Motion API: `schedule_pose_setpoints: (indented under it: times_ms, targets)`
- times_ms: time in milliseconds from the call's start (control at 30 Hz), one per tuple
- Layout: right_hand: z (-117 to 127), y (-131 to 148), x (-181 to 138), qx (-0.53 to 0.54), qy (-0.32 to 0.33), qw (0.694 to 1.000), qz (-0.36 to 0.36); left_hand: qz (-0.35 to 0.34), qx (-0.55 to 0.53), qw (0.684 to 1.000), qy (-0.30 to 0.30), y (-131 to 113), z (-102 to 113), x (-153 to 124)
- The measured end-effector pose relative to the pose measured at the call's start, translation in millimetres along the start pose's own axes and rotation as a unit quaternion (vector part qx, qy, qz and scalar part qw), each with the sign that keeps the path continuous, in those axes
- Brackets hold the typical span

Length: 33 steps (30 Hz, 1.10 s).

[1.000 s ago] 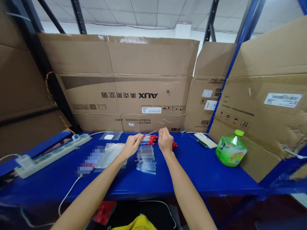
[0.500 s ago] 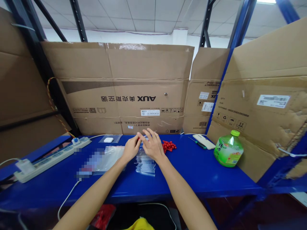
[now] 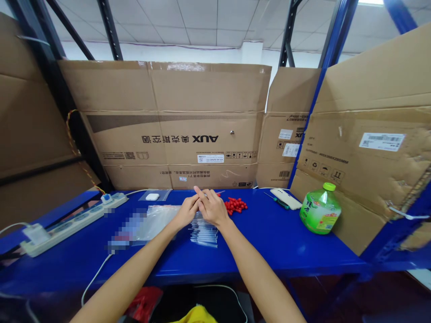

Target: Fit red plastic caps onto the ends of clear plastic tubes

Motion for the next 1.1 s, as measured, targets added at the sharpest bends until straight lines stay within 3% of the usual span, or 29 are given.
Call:
schedule_pose_setpoints:
  times_ms: [100, 300, 600, 767, 867, 1000, 1100]
  targets:
    - [-1, -5, -3, -0.023, 0.011, 1.0, 0.011, -0.003, -0.012, 0.999, 0.04, -1, -6, -1]
    - [0, -17, -10, -0.069, -0.029, 0.997, 0.022, -0.014, -0.015, 0.995, 0.098, -12, -12, -3]
    - [5, -28, -8, -0.098, -0.054, 0.994, -0.009, -0.023, 0.015, 0.994, 0.105, -25, -8, -1]
    - [7, -29, -7, -0.083, -0.059, 0.994, -0.032, -0.03, 0.041, 0.995, 0.082, -24, -12, 0]
    - [12, -25, -5, -0.039, -0.048, 0.998, -0.029, -0.022, 0.078, 0.996, 0.037, -18, -10, 1]
    - [26, -24, -1, 0.009, -0.063, 0.997, -0.043, 0.049, 0.108, 0.992, -0.048, -3, 4, 1]
    - [29, -29, 2, -0.023, -0.054, 0.996, -0.061, 0.085, 0.047, 0.993, -0.069, 7, 10, 0]
Point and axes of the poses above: each hand's wrist, its own x-axis towards the middle knuckle, its own z-axis out of the back of the hand, y = z × x, the point moved 6 cm from there along x, towards the middle knuckle, and after that the axes turned 9 degrees about x, right-handed, at the moved point
